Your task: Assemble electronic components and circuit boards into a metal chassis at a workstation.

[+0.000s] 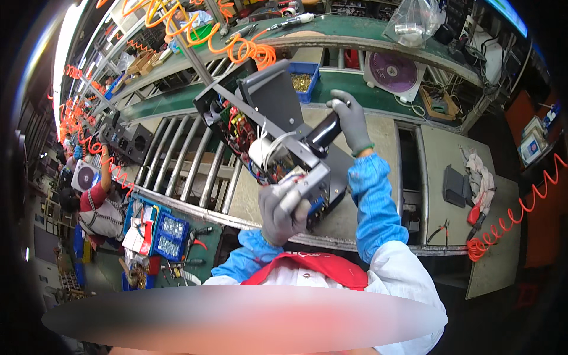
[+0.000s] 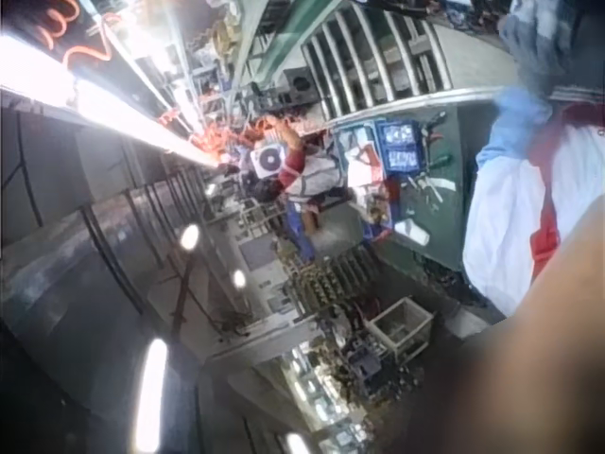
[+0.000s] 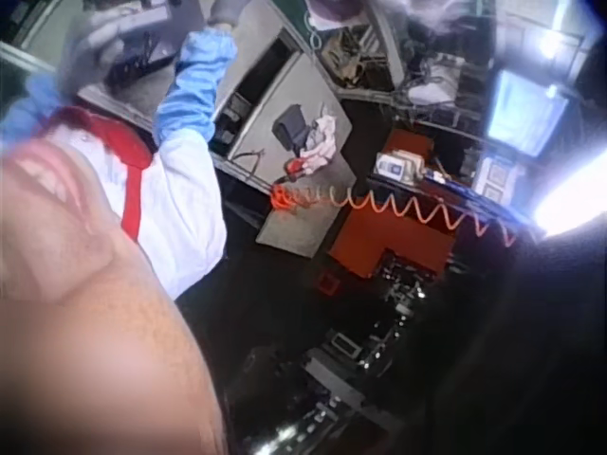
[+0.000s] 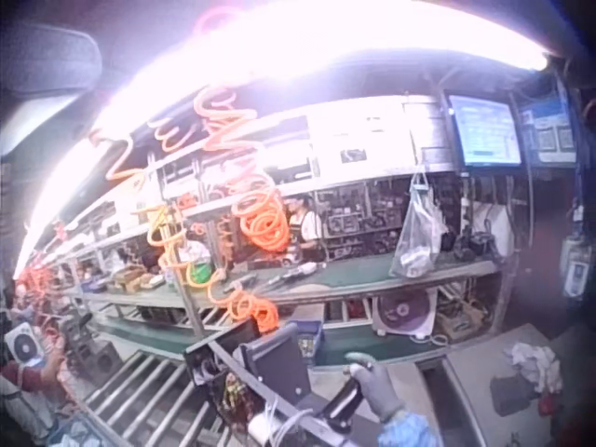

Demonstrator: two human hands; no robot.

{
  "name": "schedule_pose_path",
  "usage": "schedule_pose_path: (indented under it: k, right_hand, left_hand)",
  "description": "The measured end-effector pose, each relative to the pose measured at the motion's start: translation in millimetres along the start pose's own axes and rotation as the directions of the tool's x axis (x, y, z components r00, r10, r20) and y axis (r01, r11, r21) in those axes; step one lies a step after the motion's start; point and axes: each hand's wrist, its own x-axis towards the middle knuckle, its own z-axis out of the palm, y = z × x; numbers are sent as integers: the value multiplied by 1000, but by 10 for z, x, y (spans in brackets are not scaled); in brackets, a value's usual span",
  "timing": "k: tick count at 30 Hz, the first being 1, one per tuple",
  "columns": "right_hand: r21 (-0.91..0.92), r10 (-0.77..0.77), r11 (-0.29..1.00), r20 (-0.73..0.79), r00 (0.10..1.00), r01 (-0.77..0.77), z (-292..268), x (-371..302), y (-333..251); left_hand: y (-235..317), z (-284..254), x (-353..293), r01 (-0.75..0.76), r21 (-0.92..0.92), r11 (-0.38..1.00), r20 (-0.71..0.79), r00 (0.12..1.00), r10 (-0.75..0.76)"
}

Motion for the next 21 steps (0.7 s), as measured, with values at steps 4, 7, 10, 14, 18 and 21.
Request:
schedule_pose_path:
  k: [4, 7, 10, 14, 18, 21]
  right_hand:
    - [13, 8, 1000, -42, 999, -7, 127, -88, -47]
    - [-11, -41, 999, -90, 995, 41, 162, -188, 79]
    - [-42, -5, 999, -154, 988, -2, 179, -491, 1]
    - [-307, -142, 948, -155, 978, 89, 357, -751, -441]
    - [-590, -261, 776, 20, 965, 222, -27, -470, 4]
    - [-149, 87, 983, -121, 989, -105, -47, -483, -180]
  left_hand:
    - [100, -123, 26, 85, 7, 996, -25, 996, -85]
    - [116, -133, -77, 126, 64, 990, -80, 989, -121]
    - [140, -411, -299, 125, 56, 991, -19, 992, -124]
    - [64, -646, -349, 120, 51, 991, -7, 993, -119]
    - [-92, -386, -299, 22, 17, 1000, 28, 999, -23]
    - [-179, -346, -228, -75, -62, 995, -70, 995, 70]
